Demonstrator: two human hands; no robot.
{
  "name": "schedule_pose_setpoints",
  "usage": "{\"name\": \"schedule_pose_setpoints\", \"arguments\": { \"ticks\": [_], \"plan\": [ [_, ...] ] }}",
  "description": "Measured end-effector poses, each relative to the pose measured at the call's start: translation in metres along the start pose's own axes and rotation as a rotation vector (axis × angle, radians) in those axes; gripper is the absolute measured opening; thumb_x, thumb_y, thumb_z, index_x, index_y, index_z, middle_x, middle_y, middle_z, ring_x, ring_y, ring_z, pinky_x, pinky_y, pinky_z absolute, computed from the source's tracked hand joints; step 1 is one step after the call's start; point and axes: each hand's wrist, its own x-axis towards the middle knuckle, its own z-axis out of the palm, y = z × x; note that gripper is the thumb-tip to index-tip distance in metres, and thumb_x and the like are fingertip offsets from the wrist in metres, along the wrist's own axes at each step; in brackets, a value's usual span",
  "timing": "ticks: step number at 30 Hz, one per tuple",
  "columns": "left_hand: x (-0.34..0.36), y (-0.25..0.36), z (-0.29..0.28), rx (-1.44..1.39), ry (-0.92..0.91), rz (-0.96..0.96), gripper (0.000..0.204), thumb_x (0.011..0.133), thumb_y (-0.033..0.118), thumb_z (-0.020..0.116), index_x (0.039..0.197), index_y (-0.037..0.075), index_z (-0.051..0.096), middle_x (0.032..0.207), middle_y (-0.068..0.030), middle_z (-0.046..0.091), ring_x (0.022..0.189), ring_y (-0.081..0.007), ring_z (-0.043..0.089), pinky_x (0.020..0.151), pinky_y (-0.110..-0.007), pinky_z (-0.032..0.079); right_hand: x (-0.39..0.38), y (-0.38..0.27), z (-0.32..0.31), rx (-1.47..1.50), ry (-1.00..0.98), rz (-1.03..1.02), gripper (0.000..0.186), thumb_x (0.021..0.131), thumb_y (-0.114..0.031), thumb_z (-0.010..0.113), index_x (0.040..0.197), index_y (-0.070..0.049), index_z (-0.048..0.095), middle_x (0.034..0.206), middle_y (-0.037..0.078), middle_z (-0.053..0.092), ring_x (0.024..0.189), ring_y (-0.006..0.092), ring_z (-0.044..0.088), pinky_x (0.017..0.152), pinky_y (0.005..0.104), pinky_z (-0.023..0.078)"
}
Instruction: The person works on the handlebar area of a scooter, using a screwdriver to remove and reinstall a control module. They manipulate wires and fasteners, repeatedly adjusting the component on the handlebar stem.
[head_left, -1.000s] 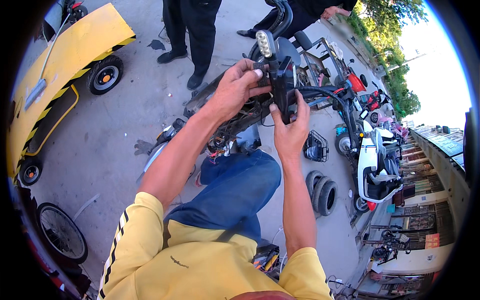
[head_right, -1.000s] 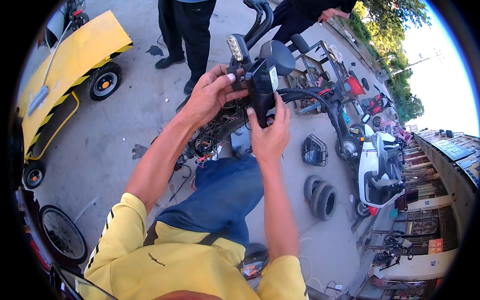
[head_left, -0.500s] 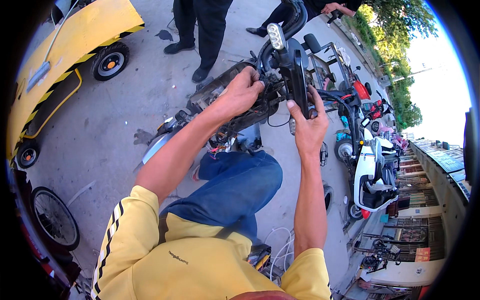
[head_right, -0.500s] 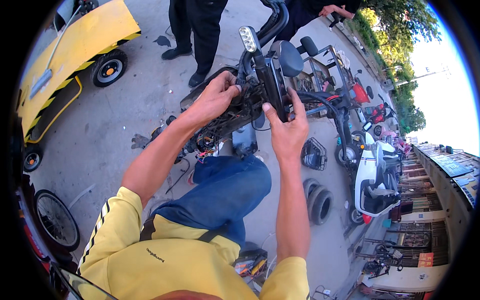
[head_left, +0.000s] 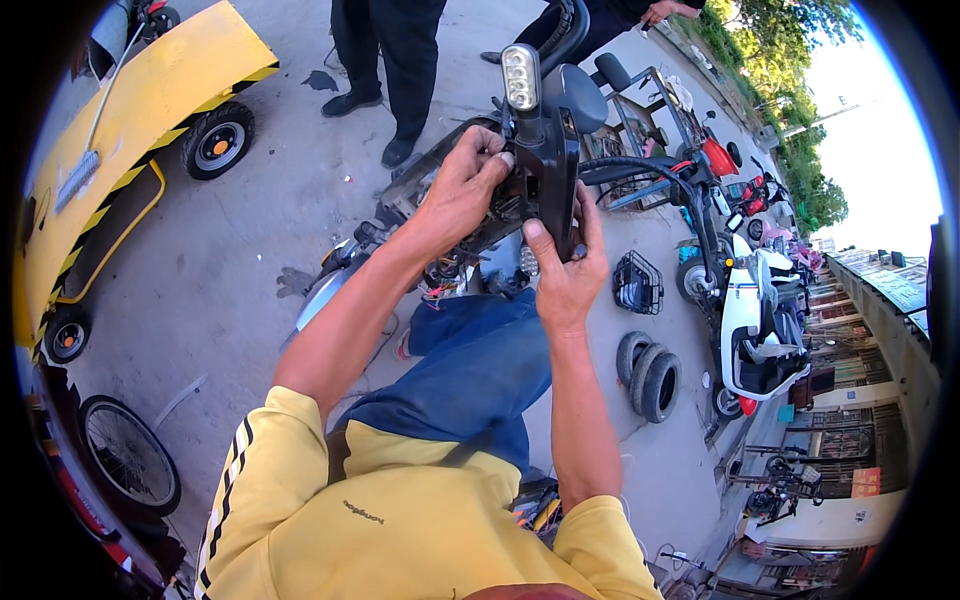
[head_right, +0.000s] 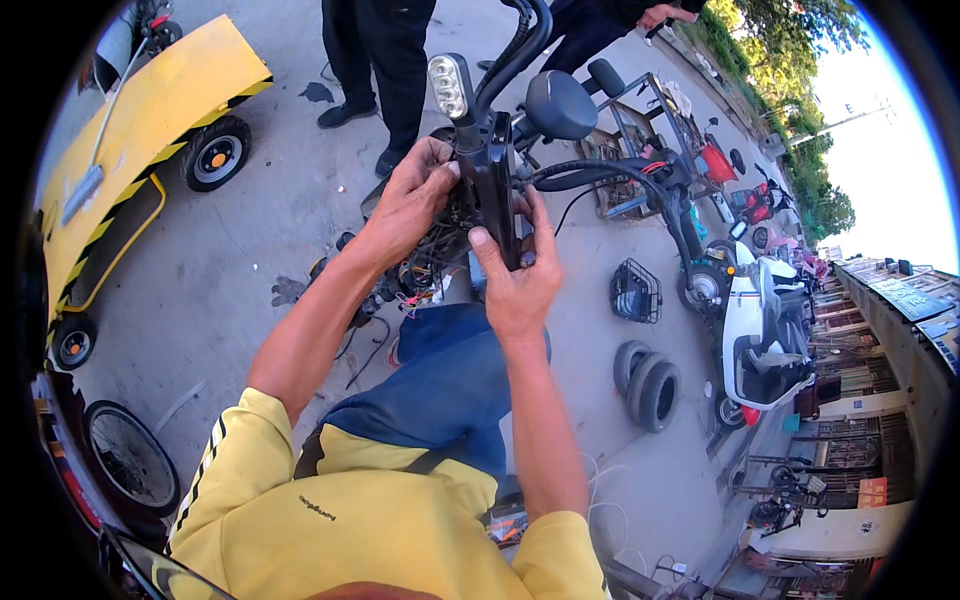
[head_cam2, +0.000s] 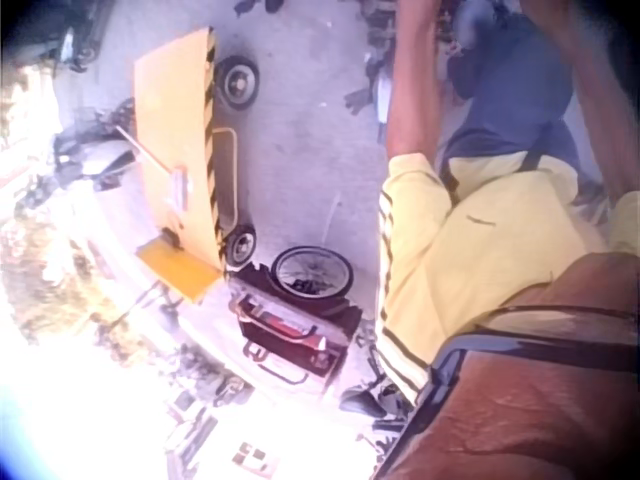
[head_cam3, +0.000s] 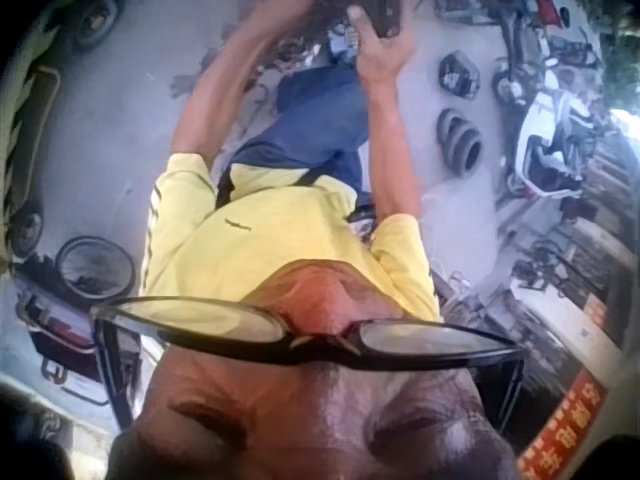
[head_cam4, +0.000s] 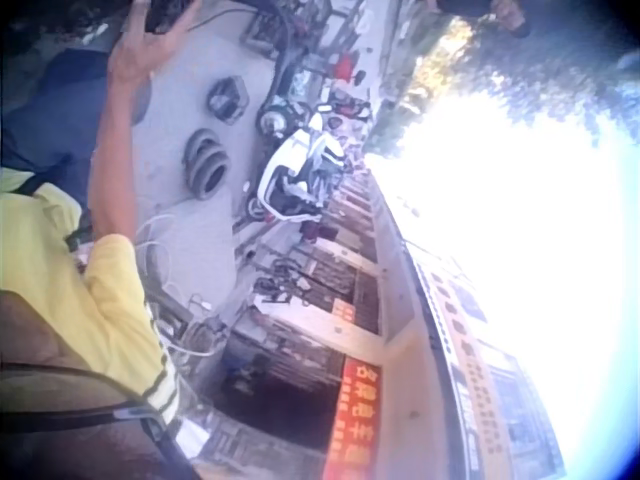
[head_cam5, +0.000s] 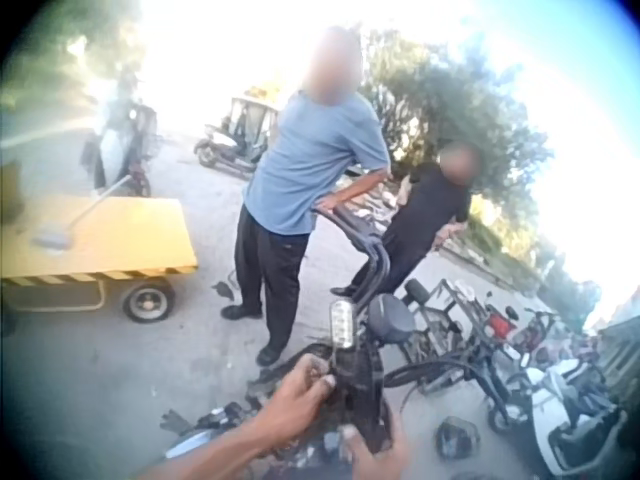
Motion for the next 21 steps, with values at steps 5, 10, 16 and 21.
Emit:
{"name": "schedule_pose_setpoints", "arguments": {
  "ticks": [5,10,16,21],
  "plan": [
    [-0.008,-0.013,0.007,0.173,-0.048,0.185,0.013,0.111,0.014,0.055,0.112,0.003,0.049,0.089,0.0003,0.054,0.081,-0.0072,0.048,0.071,-0.028,0.043,-0.038,0.026,0.015,0.386,0.102,0.254,0.043,0.094,-0.014,0.081,0.129,0.001,0.062,0.101,0.002,0.066,0.075,0.0075,0.056,0.062,0.0237,0.044],
    [-0.018,0.007,0.021,0.457,-0.256,0.093,0.015,0.108,0.012,0.058,0.113,0.0,0.05,0.095,-0.0145,0.062,0.082,-0.0226,0.058,0.08,-0.037,0.05,-0.07,0.044,0.011,0.543,0.119,0.398,0.035,0.097,-0.028,0.075,0.117,-0.003,0.062,0.083,0.002,0.06,0.058,0.0083,0.05,0.045,0.0237,0.035],
    [-0.033,-0.008,0.018,0.666,-0.077,0.558,0.013,0.094,0.005,0.073,0.102,0.002,0.064,0.114,-0.0115,0.066,0.103,-0.0323,0.062,0.09,-0.041,0.05,-0.098,0.062,0.017,0.872,0.144,0.485,0.041,0.097,-0.033,0.066,0.127,-0.006,0.058,0.104,0.006,0.067,0.067,0.0115,0.056,0.048,0.027,0.039],
    [-0.073,-0.009,0.01,0.402,-0.148,-0.049,0.017,0.092,0.003,0.079,0.107,0.0,0.072,0.092,-0.0019,0.069,0.078,-0.0092,0.058,0.069,-0.026,0.049,-0.118,0.09,0.018,0.975,0.158,0.567,0.035,0.094,-0.023,0.068,0.124,-0.007,0.059,0.097,0.004,0.065,0.061,0.0092,0.054,0.047,0.0238,0.04]
  ]
}}
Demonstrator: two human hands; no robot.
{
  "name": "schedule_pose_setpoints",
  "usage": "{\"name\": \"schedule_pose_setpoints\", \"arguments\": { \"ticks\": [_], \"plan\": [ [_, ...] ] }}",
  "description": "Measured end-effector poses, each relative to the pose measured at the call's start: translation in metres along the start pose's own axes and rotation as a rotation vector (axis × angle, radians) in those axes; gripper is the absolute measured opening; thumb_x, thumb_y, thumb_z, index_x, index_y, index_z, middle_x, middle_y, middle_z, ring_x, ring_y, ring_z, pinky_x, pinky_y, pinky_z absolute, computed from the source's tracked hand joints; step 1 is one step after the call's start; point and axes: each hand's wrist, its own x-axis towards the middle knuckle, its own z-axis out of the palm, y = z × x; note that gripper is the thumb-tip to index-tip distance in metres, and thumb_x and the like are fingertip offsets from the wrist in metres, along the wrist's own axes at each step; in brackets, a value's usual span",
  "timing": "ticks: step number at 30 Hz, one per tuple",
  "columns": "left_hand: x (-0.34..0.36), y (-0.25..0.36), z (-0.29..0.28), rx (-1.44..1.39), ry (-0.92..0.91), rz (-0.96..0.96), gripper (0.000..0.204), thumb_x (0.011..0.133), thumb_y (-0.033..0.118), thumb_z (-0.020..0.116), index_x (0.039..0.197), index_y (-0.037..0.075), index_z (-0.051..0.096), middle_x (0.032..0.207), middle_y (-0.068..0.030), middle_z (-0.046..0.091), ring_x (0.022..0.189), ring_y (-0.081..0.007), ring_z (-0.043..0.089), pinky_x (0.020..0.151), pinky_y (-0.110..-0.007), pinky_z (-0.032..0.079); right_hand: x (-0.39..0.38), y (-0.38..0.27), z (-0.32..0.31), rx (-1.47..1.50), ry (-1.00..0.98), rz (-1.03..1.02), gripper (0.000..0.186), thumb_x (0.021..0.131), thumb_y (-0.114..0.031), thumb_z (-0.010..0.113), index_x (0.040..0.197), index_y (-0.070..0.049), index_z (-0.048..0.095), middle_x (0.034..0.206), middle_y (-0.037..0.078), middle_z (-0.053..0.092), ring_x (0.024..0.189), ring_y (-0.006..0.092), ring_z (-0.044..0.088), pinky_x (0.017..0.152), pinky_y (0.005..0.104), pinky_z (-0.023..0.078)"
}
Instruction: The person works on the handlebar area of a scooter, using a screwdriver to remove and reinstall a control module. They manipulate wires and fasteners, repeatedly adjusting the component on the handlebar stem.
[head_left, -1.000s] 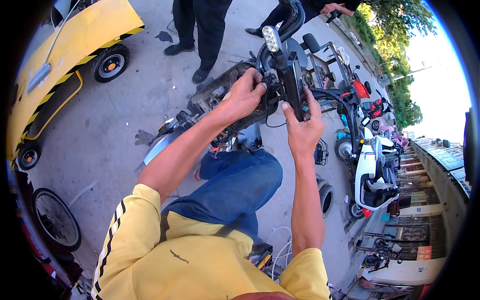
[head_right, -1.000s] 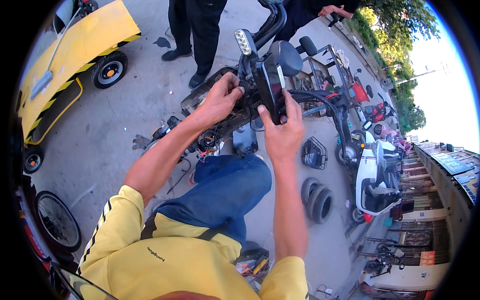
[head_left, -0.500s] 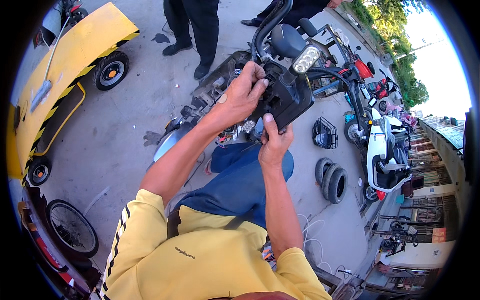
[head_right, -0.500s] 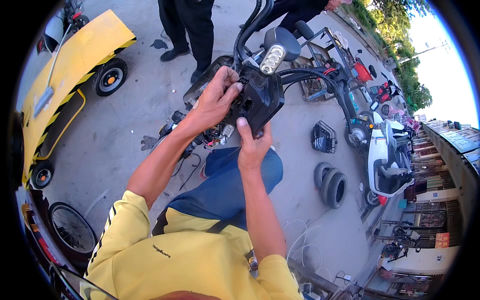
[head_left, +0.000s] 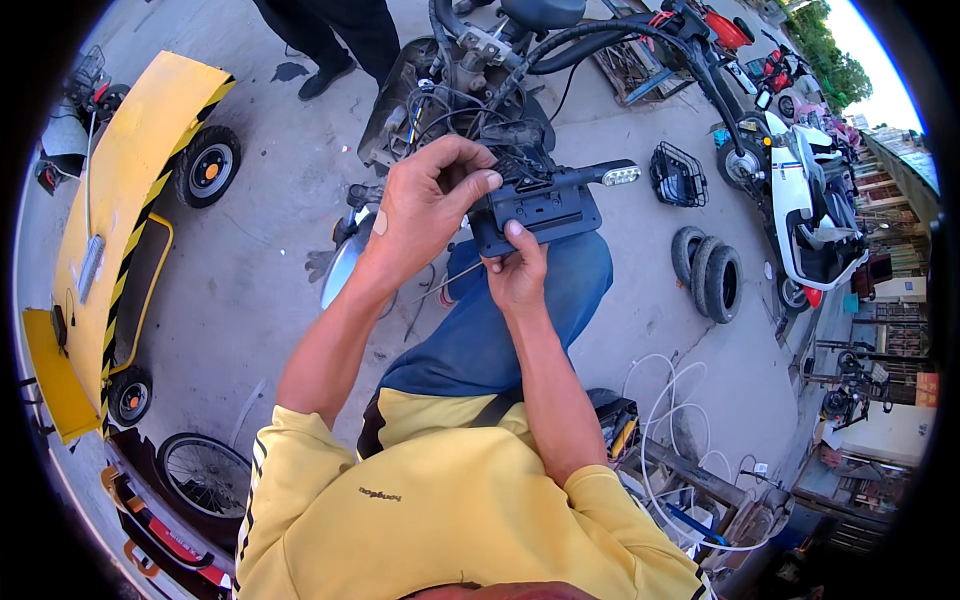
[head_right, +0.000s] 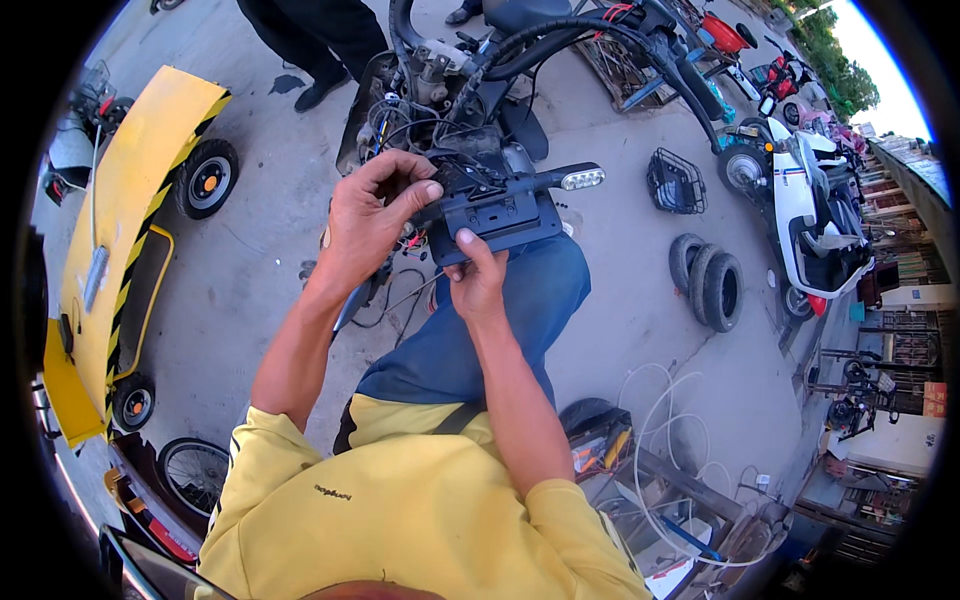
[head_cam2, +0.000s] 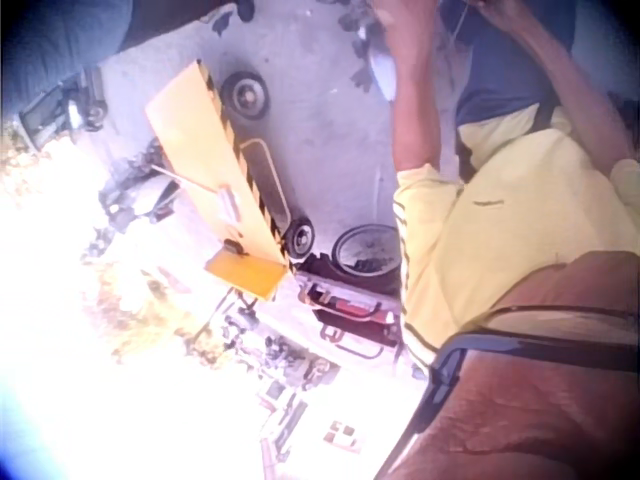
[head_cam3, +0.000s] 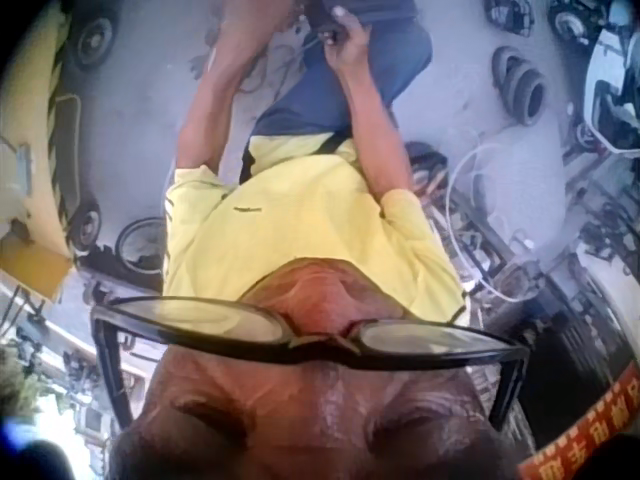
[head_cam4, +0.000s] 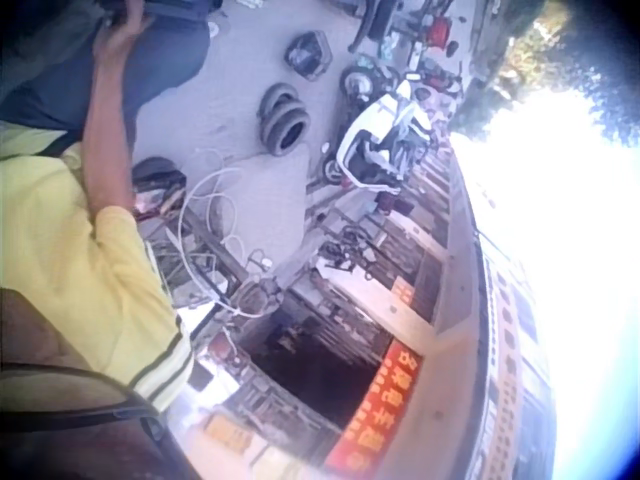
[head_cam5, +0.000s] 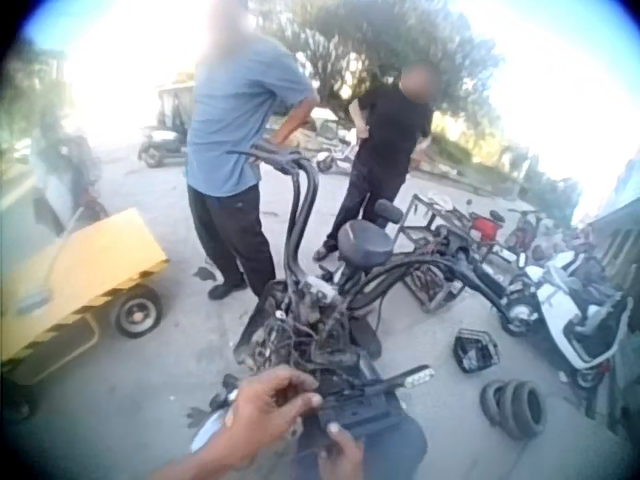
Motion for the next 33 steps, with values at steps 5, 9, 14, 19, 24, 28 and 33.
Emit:
{"name": "schedule_pose_setpoints", "arguments": {
  "ticks": [5,9,14,19,24,28,33],
  "plan": [
    [-0.01,-0.013,0.017,-0.02,-0.002,-0.007,0.024,0.094,-0.002,0.075,0.118,-0.001,0.071,0.092,0.0003,0.069,0.078,-0.0058,0.057,0.069,-0.024,0.049,0.0,0.008,-0.012,0.005,0.0,0.056,0.036,0.089,-0.01,0.073,0.122,-0.007,0.059,0.093,0.002,0.064,0.058,0.0075,0.052,0.047,0.0223,0.041],
    [-0.01,-0.019,0.014,-0.027,-0.071,-0.089,0.028,0.094,-0.007,0.072,0.121,0.001,0.071,0.102,-0.0003,0.068,0.087,-0.0061,0.061,0.076,-0.023,0.052,0.002,0.011,-0.015,0.039,0.017,0.076,0.041,0.086,-0.004,0.077,0.122,-0.006,0.059,0.092,0.002,0.064,0.058,0.0072,0.052,0.048,0.0219,0.042],
    [-0.008,-0.029,0.009,-0.195,-0.164,0.026,0.02,0.095,-0.01,0.068,0.113,-0.001,0.071,0.121,-0.0101,0.068,0.103,-0.0106,0.064,0.087,-0.026,0.054,0.001,0.014,-0.012,0.112,0.059,0.094,0.032,0.083,-0.003,0.08,0.111,-0.006,0.064,0.084,0.0,0.063,0.057,0.0055,0.049,0.048,0.0207,0.035],
    [-0.008,-0.027,0.0,-0.167,-0.278,-0.014,0.019,0.09,-0.014,0.071,0.107,-0.004,0.068,0.129,-0.017,0.064,0.113,-0.0168,0.063,0.096,-0.032,0.054,0.001,0.02,-0.019,0.161,0.031,0.136,0.028,0.083,-0.003,0.08,0.106,-0.006,0.065,0.082,0.0,0.062,0.059,0.0062,0.049,0.049,0.0219,0.036],
    [-0.007,-0.028,0.001,-0.111,-0.298,-0.05,0.023,0.088,-0.016,0.072,0.108,-0.005,0.068,0.13,-0.0174,0.063,0.117,-0.0187,0.063,0.1,-0.035,0.055,0.0,0.016,-0.023,0.288,-0.018,0.189,0.025,0.085,-0.004,0.073,0.109,-0.006,0.064,0.088,0.001,0.062,0.063,0.008,0.049,0.053,0.0229,0.039],
    [-0.007,-0.019,0.005,-0.01,-0.282,-0.02,0.026,0.088,-0.018,0.07,0.111,-0.004,0.068,0.13,-0.0141,0.064,0.121,-0.0177,0.064,0.103,-0.033,0.056,0.003,0.017,-0.024,0.308,-0.011,0.212,0.027,0.086,-0.004,0.072,0.111,-0.006,0.063,0.087,0.001,0.062,0.063,0.0079,0.05,0.051,0.0224,0.039],
    [-0.005,-0.014,0.012,0.112,-0.232,-0.069,0.032,0.089,-0.019,0.067,0.116,-0.002,0.07,0.132,-0.0089,0.064,0.12,-0.017,0.065,0.103,-0.03,0.055,0.006,0.012,-0.026,0.35,-0.05,0.24,0.027,0.086,-0.006,0.07,0.112,-0.005,0.062,0.085,0.001,0.061,0.063,0.0086,0.05,0.052,0.0232,0.04]
  ]
}}
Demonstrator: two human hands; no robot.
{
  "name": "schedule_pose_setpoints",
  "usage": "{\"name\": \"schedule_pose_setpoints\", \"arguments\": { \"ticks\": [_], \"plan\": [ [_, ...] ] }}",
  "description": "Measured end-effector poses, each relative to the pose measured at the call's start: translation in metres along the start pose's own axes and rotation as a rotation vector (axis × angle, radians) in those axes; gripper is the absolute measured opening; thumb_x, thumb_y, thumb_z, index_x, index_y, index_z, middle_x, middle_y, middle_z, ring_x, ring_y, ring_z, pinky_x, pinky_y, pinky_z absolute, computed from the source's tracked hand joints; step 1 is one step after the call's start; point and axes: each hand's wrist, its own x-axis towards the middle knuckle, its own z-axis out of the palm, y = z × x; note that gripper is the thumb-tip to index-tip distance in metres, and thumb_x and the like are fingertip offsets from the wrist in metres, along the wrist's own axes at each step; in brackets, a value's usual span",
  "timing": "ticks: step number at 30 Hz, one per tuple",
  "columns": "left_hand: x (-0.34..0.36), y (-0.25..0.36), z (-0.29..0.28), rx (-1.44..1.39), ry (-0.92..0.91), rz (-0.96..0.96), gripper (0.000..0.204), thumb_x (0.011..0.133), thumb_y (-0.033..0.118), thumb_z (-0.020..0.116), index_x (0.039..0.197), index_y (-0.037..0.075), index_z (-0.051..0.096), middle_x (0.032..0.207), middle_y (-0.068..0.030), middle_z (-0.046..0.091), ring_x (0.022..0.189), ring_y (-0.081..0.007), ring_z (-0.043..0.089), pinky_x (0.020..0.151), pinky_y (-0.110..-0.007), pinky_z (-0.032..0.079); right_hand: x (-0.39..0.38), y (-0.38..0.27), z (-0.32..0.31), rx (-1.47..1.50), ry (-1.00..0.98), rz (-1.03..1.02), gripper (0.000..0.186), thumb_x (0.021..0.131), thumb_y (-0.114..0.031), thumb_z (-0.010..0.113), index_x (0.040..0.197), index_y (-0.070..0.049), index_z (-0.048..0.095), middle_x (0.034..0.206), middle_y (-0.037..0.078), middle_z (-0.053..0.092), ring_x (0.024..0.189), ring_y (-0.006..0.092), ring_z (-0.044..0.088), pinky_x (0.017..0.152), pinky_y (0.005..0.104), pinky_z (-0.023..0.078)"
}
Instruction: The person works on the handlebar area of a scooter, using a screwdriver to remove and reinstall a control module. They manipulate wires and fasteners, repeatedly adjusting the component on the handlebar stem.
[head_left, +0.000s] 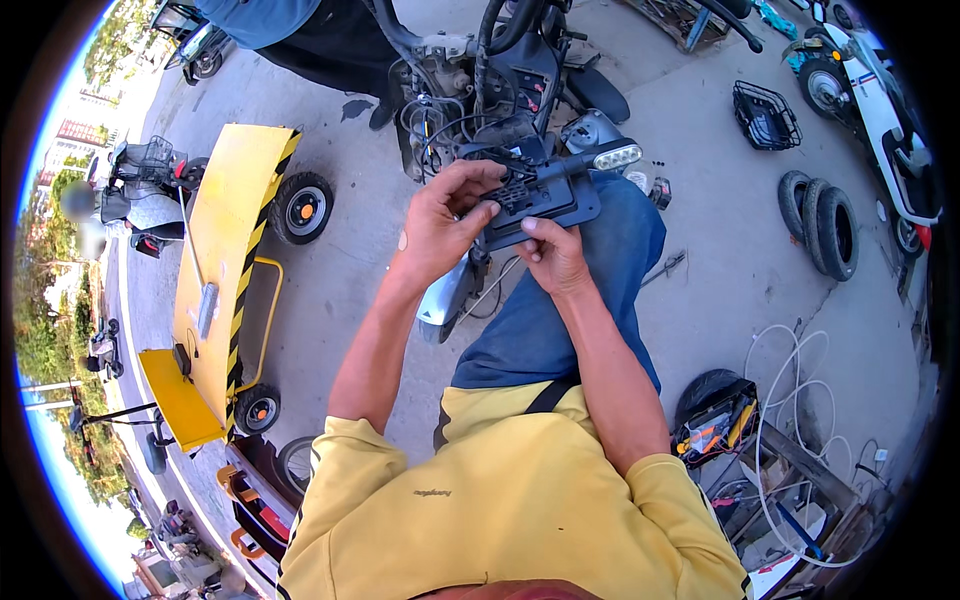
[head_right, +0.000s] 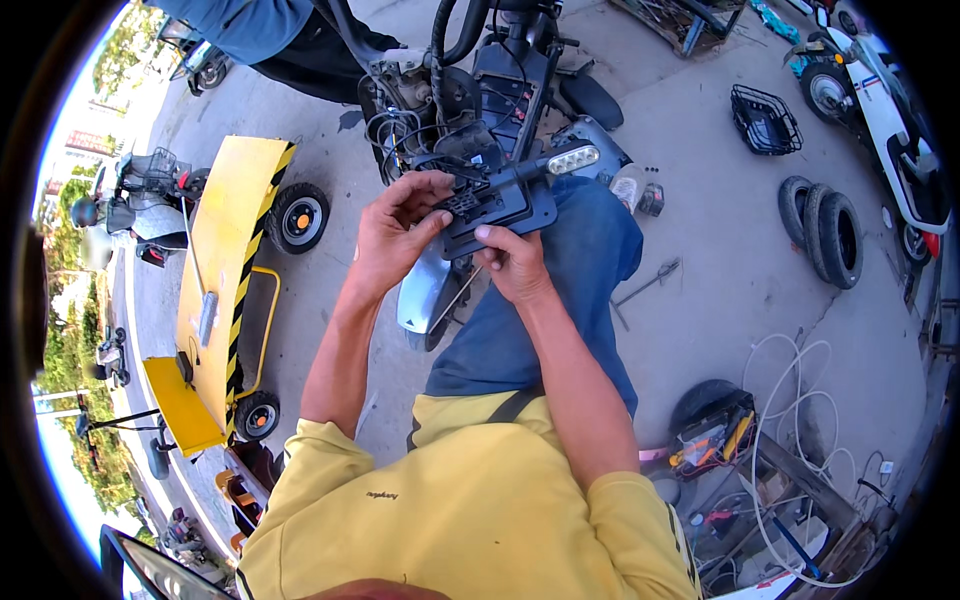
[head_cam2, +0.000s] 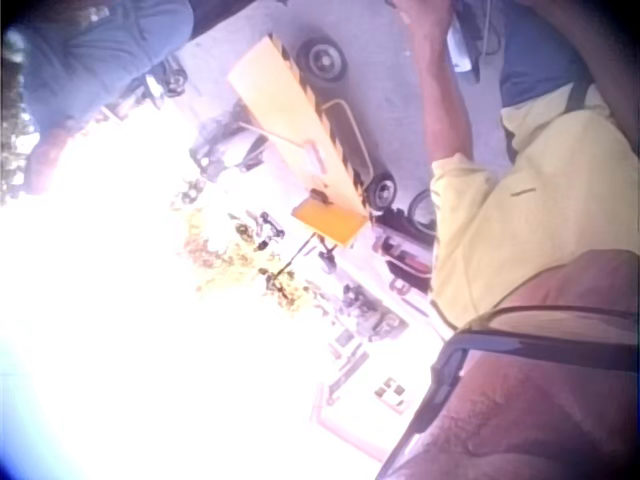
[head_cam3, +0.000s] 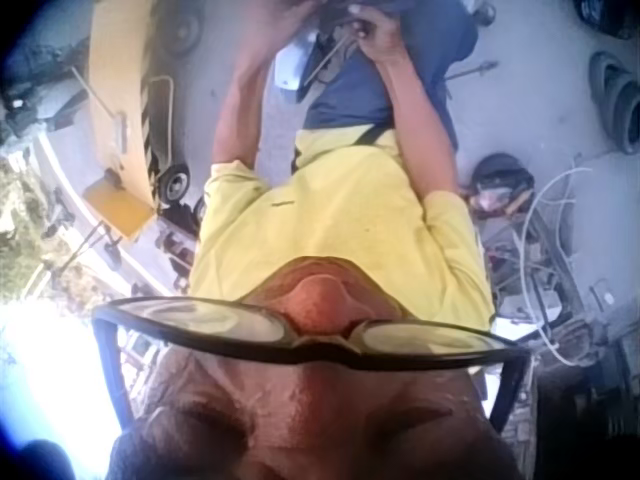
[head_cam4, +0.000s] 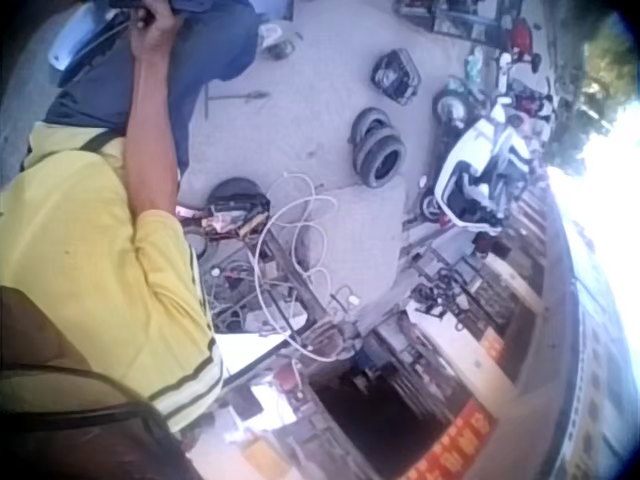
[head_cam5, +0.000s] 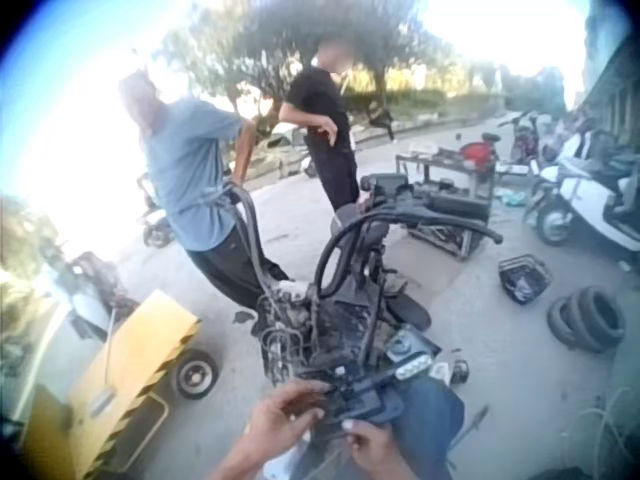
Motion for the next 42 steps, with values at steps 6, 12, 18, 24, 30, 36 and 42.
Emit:
{"name": "schedule_pose_setpoints", "arguments": {
  "ticks": [6,12,18,24,30,36,42],
  "plan": [
    [0.008,0.008,0.007,0.405,-0.01,0.299,0.027,0.083,-0.017,0.067,0.098,0.003,0.078,0.115,-0.0084,0.068,0.106,-0.0221,0.068,0.093,-0.033,0.053,0.001,0.004,-0.011,0.111,-0.065,0.003,0.022,0.087,-0.01,0.067,0.107,-0.004,0.064,0.084,0.002,0.061,0.064,0.0098,0.051,0.053,0.0261,0.04],
    [0.01,0.01,0.001,0.498,-0.107,0.261,0.024,0.08,-0.015,0.068,0.093,0.002,0.078,0.111,-0.0089,0.068,0.1,-0.0222,0.068,0.09,-0.032,0.054,-0.001,0.001,-0.009,0.075,-0.067,-0.007,0.02,0.086,-0.011,0.067,0.104,-0.004,0.065,0.082,0.002,0.061,0.064,0.0103,0.053,0.053,0.0263,0.039],
    [0.008,0.02,0.012,0.467,-0.116,0.215,0.027,0.083,-0.01,0.072,0.108,0.0,0.073,0.11,-0.0112,0.069,0.098,-0.0285,0.071,0.086,-0.037,0.058,-0.001,-0.004,-0.01,0.033,-0.085,0.005,0.022,0.087,-0.011,0.066,0.107,-0.004,0.065,0.086,0.002,0.063,0.065,0.0101,0.053,0.054,0.0263,0.04],
    [0.012,0.023,0.021,0.423,-0.07,0.089,0.032,0.085,-0.01,0.072,0.116,-0.002,0.07,0.105,-0.0135,0.071,0.096,-0.0293,0.073,0.084,-0.037,0.059,-0.003,-0.006,-0.007,0.032,-0.091,0.005,0.023,0.088,-0.011,0.065,0.11,-0.005,0.064,0.085,0.003,0.061,0.064,0.0099,0.051,0.056,0.0258,0.042],
    [0.023,0.024,0.019,0.534,-0.115,0.237,0.026,0.086,-0.013,0.067,0.11,-0.004,0.074,0.106,-0.0156,0.071,0.096,-0.0335,0.073,0.085,-0.039,0.058,0.001,0.001,-0.01,0.078,-0.069,0.008,0.023,0.086,-0.009,0.064,0.109,-0.006,0.064,0.082,0.002,0.062,0.056,0.0081,0.046,0.051,0.0242,0.038],
    [0.03,0.024,0.019,0.557,-0.124,0.287,0.028,0.086,-0.013,0.066,0.109,-0.001,0.076,0.106,-0.0156,0.071,0.098,-0.0352,0.072,0.086,-0.04,0.057,-0.002,-0.005,-0.002,0.071,-0.044,0.009,0.021,0.088,-0.008,0.064,0.109,-0.006,0.065,0.082,0.002,0.062,0.056,0.0086,0.046,0.05,0.024,0.037],
    [0.029,0.023,0.018,0.557,-0.165,0.279,0.027,0.085,-0.012,0.068,0.108,-0.001,0.076,0.107,-0.0149,0.071,0.098,-0.0344,0.072,0.086,-0.04,0.057,0.0,-0.004,-0.006,0.073,-0.061,0.035,0.021,0.088,-0.008,0.065,0.109,-0.007,0.065,0.082,0.001,0.062,0.056,0.0085,0.046,0.05,0.0234,0.036]
  ]
}}
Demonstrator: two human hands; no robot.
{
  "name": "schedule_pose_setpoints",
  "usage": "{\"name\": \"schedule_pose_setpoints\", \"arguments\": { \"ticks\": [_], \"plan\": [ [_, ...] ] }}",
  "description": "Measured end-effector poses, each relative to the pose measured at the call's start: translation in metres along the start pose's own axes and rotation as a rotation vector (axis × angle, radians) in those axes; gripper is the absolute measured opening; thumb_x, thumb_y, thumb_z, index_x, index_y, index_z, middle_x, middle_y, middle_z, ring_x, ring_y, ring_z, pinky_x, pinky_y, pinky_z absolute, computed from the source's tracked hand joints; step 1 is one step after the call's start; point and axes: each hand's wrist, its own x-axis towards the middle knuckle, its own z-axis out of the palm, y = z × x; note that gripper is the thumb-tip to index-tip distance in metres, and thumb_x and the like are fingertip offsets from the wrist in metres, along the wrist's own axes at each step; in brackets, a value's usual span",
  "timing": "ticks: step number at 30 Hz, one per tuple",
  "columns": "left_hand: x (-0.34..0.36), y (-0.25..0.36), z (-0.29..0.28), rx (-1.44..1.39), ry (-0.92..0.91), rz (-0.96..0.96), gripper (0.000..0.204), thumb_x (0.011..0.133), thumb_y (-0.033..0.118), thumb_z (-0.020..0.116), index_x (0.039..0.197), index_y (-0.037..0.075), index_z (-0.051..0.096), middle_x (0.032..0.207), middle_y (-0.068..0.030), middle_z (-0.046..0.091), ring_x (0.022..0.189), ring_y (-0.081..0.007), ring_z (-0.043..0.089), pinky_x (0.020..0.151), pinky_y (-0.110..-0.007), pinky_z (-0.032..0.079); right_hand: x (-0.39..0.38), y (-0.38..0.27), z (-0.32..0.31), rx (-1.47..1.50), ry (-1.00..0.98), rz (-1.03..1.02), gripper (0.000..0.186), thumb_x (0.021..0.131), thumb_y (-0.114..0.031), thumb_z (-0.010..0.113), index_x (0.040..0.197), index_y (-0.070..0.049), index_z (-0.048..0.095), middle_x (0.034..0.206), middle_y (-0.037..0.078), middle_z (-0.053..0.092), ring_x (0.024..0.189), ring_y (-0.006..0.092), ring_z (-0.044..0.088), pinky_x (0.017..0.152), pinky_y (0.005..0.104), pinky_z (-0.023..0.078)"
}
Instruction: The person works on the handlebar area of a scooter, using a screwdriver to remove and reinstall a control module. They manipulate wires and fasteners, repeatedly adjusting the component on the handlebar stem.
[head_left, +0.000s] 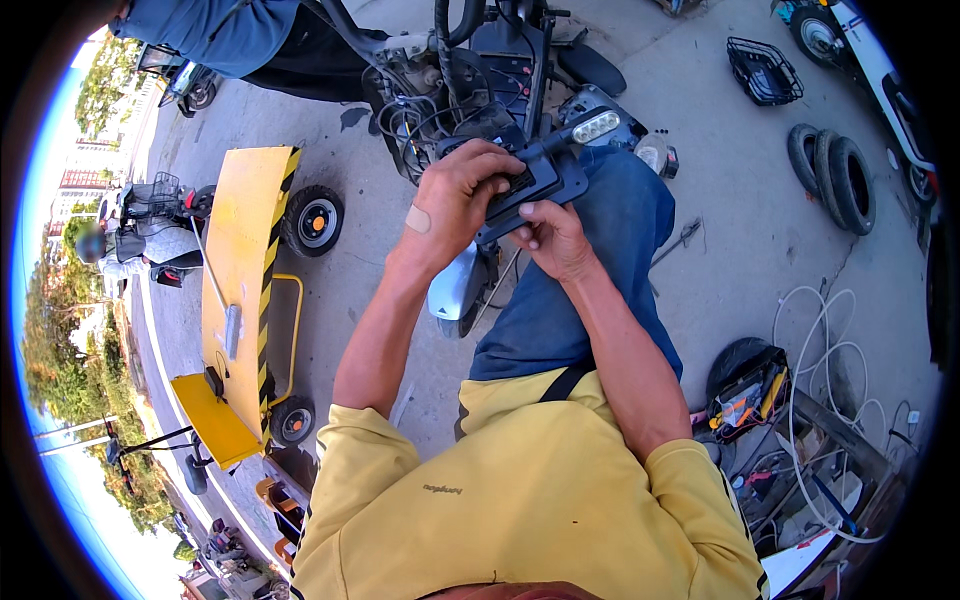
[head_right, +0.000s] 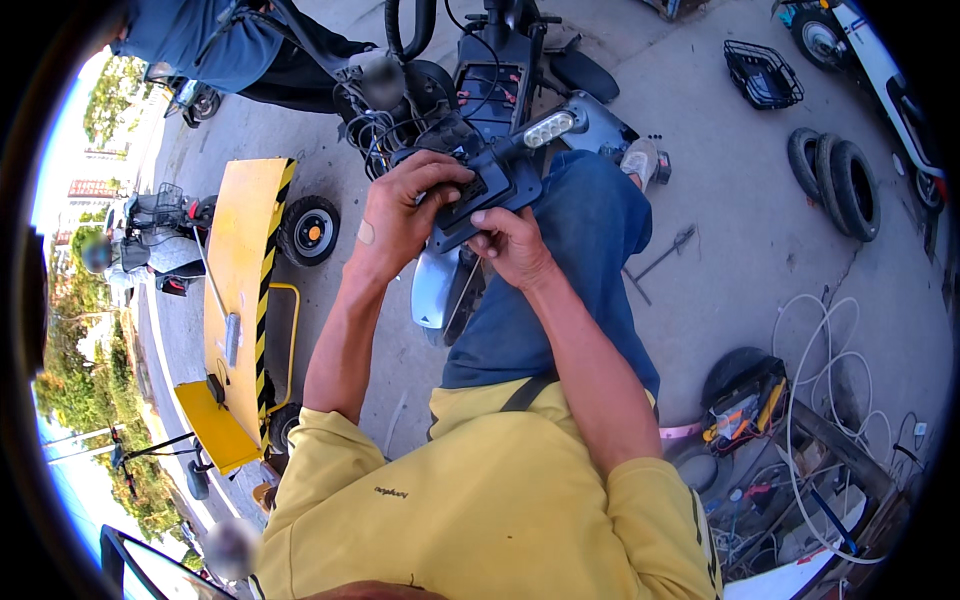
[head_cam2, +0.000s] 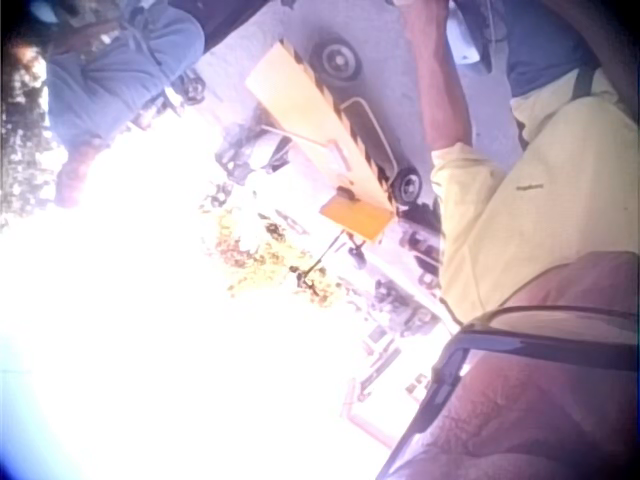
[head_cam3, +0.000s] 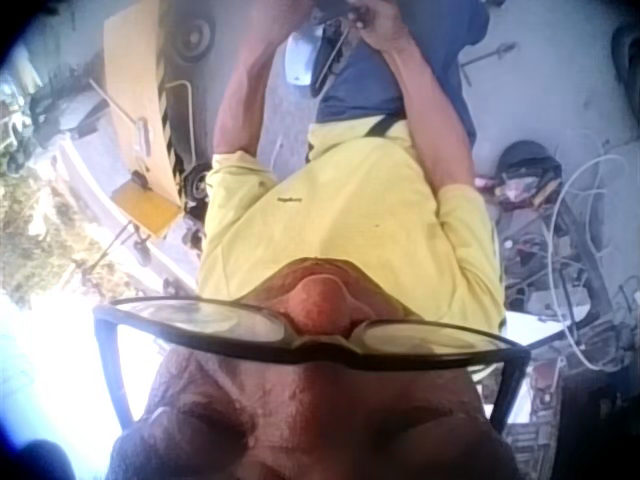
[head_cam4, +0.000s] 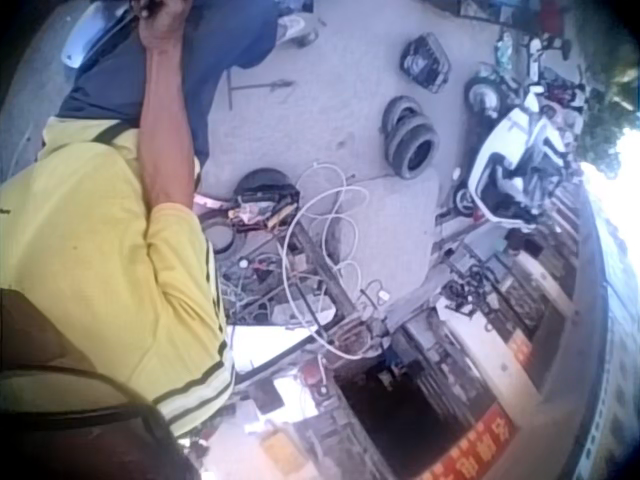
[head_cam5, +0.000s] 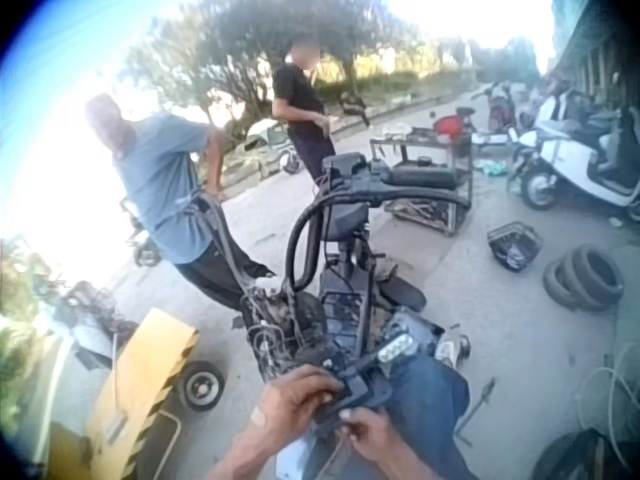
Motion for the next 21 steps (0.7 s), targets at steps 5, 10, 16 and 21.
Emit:
{"name": "schedule_pose_setpoints", "arguments": {
  "ticks": [5,10,16,21],
  "plan": [
    [-0.002,-0.006,0.001,-0.01,-0.011,0.003,0.025,0.085,-0.009,0.071,0.107,-0.001,0.076,0.106,-0.0149,0.07,0.097,-0.0344,0.072,0.086,-0.041,0.057,-0.001,0.001,-0.001,-0.003,0.0,0.004,0.02,0.088,-0.008,0.066,0.108,-0.007,0.065,0.081,0.001,0.062,0.056,0.0088,0.047,0.051,0.0234,0.037],
    [-0.007,-0.008,0.004,0.143,0.053,0.065,0.025,0.085,-0.006,0.075,0.108,0.001,0.077,0.102,-0.0106,0.071,0.095,-0.0277,0.072,0.082,-0.035,0.057,0.001,0.003,0.0,-0.007,0.054,-0.021,0.021,0.088,-0.006,0.067,0.109,-0.006,0.066,0.083,0.001,0.063,0.057,0.0095,0.049,0.051,0.0234,0.037],
    [-0.023,-0.018,0.015,0.181,0.117,0.062,0.024,0.084,-0.002,0.075,0.107,0.005,0.079,0.097,-0.0118,0.068,0.093,-0.0332,0.069,0.079,-0.041,0.056,0.001,0.006,-0.003,-0.017,0.097,-0.055,0.02,0.091,-0.009,0.071,0.111,-0.006,0.068,0.087,0.0,0.066,0.06,0.0072,0.053,0.049,0.0216,0.036],
    [-0.027,-0.018,0.021,0.274,0.182,0.102,0.026,0.082,-0.002,0.074,0.107,0.007,0.08,0.1,-0.0106,0.069,0.095,-0.0317,0.069,0.081,-0.041,0.056,0.005,0.007,0.002,-0.091,0.087,-0.137,0.022,0.095,-0.016,0.078,0.113,-0.008,0.069,0.09,-0.002,0.068,0.063,0.004,0.055,0.047,0.0191,0.036]
  ]
}}
